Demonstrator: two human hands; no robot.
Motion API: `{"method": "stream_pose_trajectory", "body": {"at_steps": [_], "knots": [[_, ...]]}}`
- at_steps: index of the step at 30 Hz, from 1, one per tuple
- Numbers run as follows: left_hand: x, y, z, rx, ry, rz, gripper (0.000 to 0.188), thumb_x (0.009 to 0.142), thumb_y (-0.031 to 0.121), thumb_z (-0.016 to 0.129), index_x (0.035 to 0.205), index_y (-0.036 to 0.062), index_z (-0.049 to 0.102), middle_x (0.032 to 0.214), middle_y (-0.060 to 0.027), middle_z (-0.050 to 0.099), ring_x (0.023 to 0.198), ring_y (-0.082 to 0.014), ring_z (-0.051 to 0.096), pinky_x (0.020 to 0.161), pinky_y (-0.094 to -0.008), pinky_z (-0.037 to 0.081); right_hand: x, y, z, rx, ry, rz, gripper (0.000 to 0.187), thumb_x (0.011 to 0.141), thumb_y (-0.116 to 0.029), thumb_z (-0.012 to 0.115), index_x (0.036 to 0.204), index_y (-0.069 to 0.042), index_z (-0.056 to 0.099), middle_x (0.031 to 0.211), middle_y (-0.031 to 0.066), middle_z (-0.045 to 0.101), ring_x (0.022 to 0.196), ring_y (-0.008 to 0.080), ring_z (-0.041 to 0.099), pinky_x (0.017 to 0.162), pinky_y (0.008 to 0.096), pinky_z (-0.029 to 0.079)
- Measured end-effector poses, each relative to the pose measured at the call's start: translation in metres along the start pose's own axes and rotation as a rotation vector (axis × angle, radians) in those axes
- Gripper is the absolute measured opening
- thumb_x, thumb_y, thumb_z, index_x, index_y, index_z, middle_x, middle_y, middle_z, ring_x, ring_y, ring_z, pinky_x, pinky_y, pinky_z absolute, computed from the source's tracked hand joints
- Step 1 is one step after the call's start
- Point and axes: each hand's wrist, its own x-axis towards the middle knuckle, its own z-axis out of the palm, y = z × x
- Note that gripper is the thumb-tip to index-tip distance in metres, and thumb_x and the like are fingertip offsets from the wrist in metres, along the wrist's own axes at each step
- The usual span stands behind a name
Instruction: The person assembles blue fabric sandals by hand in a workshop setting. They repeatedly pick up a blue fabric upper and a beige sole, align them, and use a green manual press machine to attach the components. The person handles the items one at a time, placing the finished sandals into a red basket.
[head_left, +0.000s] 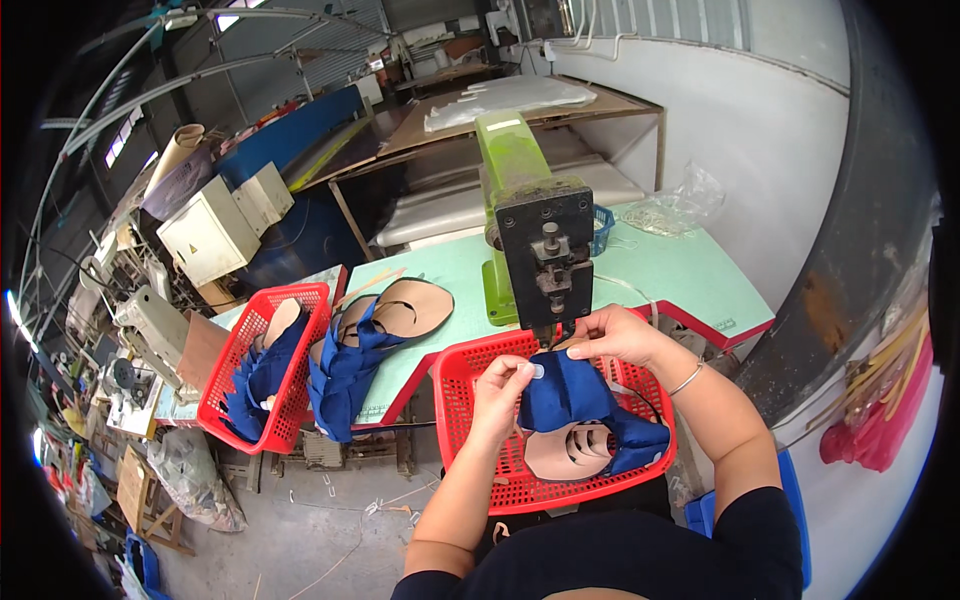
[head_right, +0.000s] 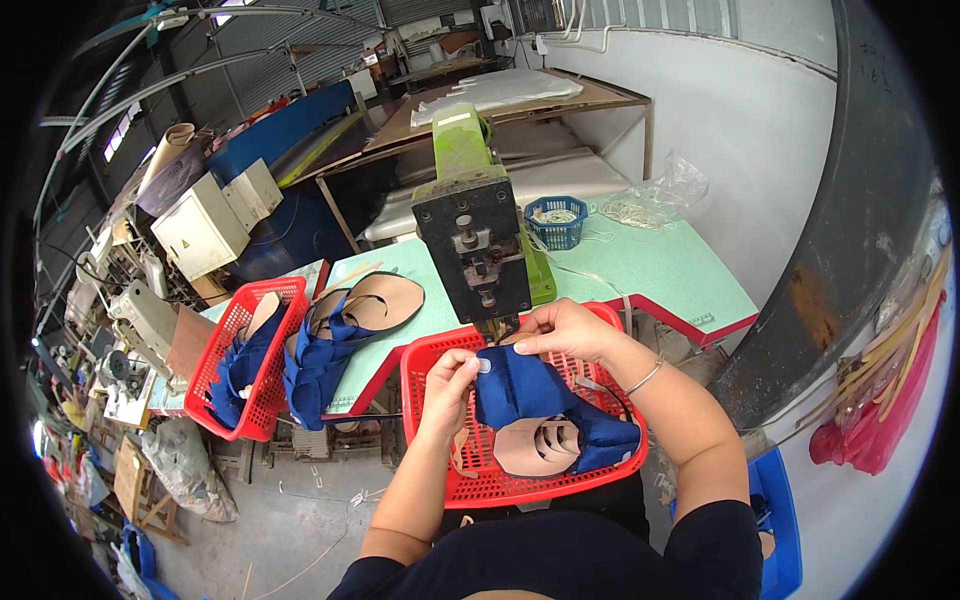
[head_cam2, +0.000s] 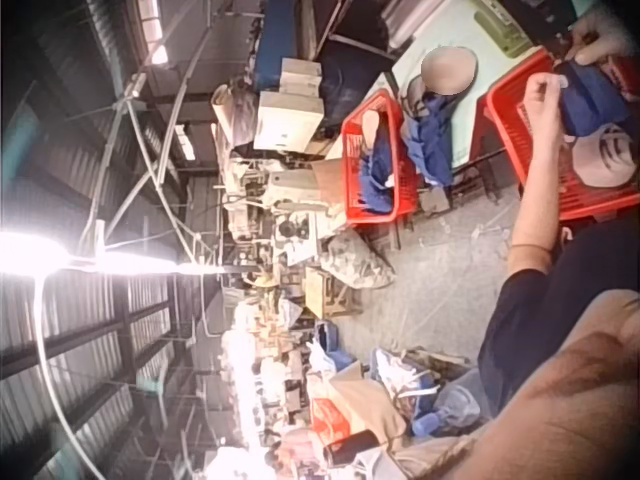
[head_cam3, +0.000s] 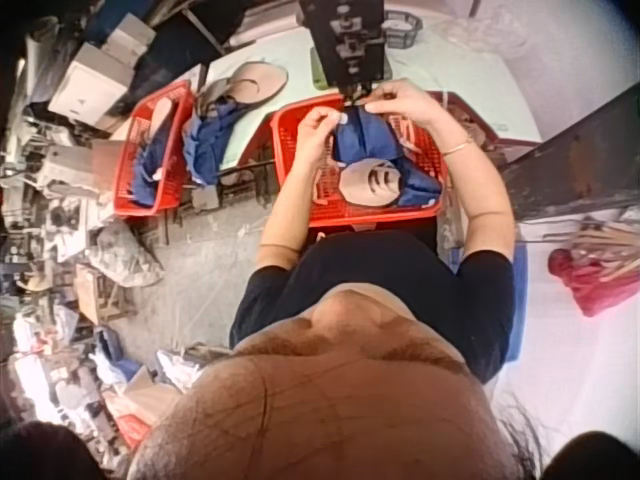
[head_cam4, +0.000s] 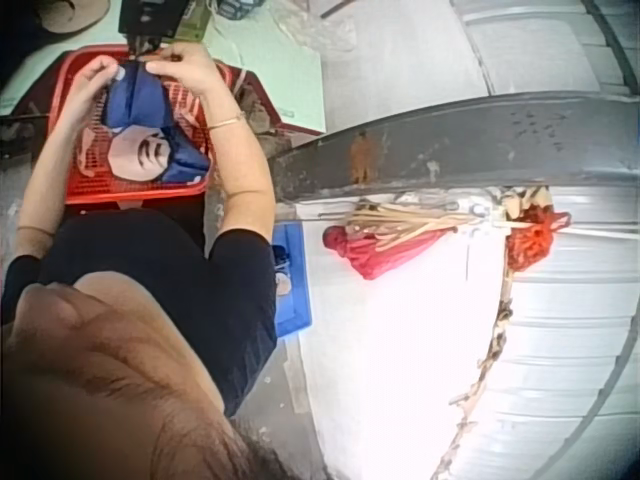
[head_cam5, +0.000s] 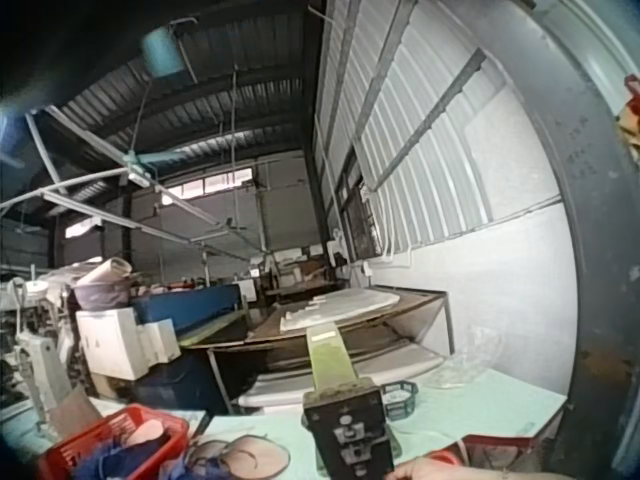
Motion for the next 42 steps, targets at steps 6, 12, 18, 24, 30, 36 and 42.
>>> {"method": "stream_pose_trajectory", "body": {"at_steps": [6, 12, 18, 24, 30, 36, 42], "knots": [[0.005, 0.002, 0.007, 0.118, 0.003, 0.010, 0.010, 0.081, 0.008, 0.067, 0.084, 0.0034, 0.059, 0.077, -0.0021, 0.062, 0.067, -0.0059, 0.055, 0.064, -0.0208, 0.047, -0.005, -0.004, -0.005, -0.086, -0.089, 0.034, 0.031, 0.074, -0.024, 0.073, 0.089, 0.002, 0.065, 0.079, 0.0032, 0.063, 0.071, 0.0089, 0.056, 0.067, 0.0232, 0.045], [0.001, -0.009, 0.021, -0.049, 0.051, 0.027, 0.010, 0.081, 0.009, 0.066, 0.081, 0.0045, 0.057, 0.077, -0.0038, 0.062, 0.066, -0.0085, 0.056, 0.064, -0.0228, 0.047, -0.010, 0.005, -0.021, -0.048, -0.181, 0.074, 0.031, 0.076, -0.024, 0.071, 0.092, 0.001, 0.064, 0.083, 0.0027, 0.064, 0.076, 0.0089, 0.056, 0.071, 0.0228, 0.044], [0.000, -0.007, 0.024, -0.130, 0.052, -0.004, 0.011, 0.082, 0.010, 0.065, 0.080, 0.0060, 0.056, 0.075, -0.0030, 0.061, 0.064, -0.0074, 0.055, 0.061, -0.0217, 0.046, -0.008, -0.001, -0.021, -0.030, -0.134, 0.070, 0.031, 0.072, -0.026, 0.074, 0.086, 0.001, 0.066, 0.078, 0.0015, 0.063, 0.072, 0.0080, 0.054, 0.068, 0.0224, 0.043], [0.002, -0.005, 0.008, -0.144, 0.072, 0.018, 0.010, 0.082, 0.009, 0.065, 0.078, 0.0071, 0.056, 0.073, -0.0019, 0.060, 0.062, -0.0073, 0.054, 0.061, -0.0219, 0.045, -0.004, 0.003, -0.006, -0.048, -0.081, 0.037, 0.032, 0.071, -0.026, 0.075, 0.084, 0.001, 0.066, 0.075, 0.0014, 0.062, 0.068, 0.0078, 0.053, 0.063, 0.0219, 0.043], [0.002, -0.002, -0.003, -0.151, 0.079, 0.047, 0.009, 0.082, 0.008, 0.064, 0.078, 0.0072, 0.056, 0.073, -0.0018, 0.060, 0.064, -0.0080, 0.055, 0.062, -0.0233, 0.046, -0.001, -0.004, 0.009, -0.118, -0.003, 0.017, 0.033, 0.069, -0.027, 0.077, 0.082, 0.001, 0.067, 0.071, 0.0027, 0.063, 0.066, 0.0088, 0.056, 0.061, 0.0236, 0.045], [-0.004, -0.010, -0.019, -0.159, 0.065, 0.062, 0.008, 0.083, 0.008, 0.063, 0.081, 0.0073, 0.056, 0.074, -0.0009, 0.061, 0.065, -0.0071, 0.055, 0.063, -0.0231, 0.046, -0.002, -0.018, 0.024, -0.322, 0.139, -0.059, 0.037, 0.064, -0.031, 0.078, 0.081, 0.000, 0.068, 0.070, 0.0086, 0.064, 0.062, 0.0124, 0.058, 0.060, 0.0253, 0.046], [-0.012, -0.003, -0.027, 0.463, -0.152, -0.019, 0.008, 0.083, 0.008, 0.062, 0.089, 0.0029, 0.061, 0.081, -0.0012, 0.062, 0.073, -0.0069, 0.056, 0.066, -0.0227, 0.046, -0.011, 0.008, 0.040, -0.686, 0.233, -0.274, 0.034, 0.058, -0.036, 0.079, 0.071, -0.008, 0.067, 0.069, 0.0137, 0.063, 0.065, 0.0280, 0.061, 0.064, 0.0362, 0.046]]}}
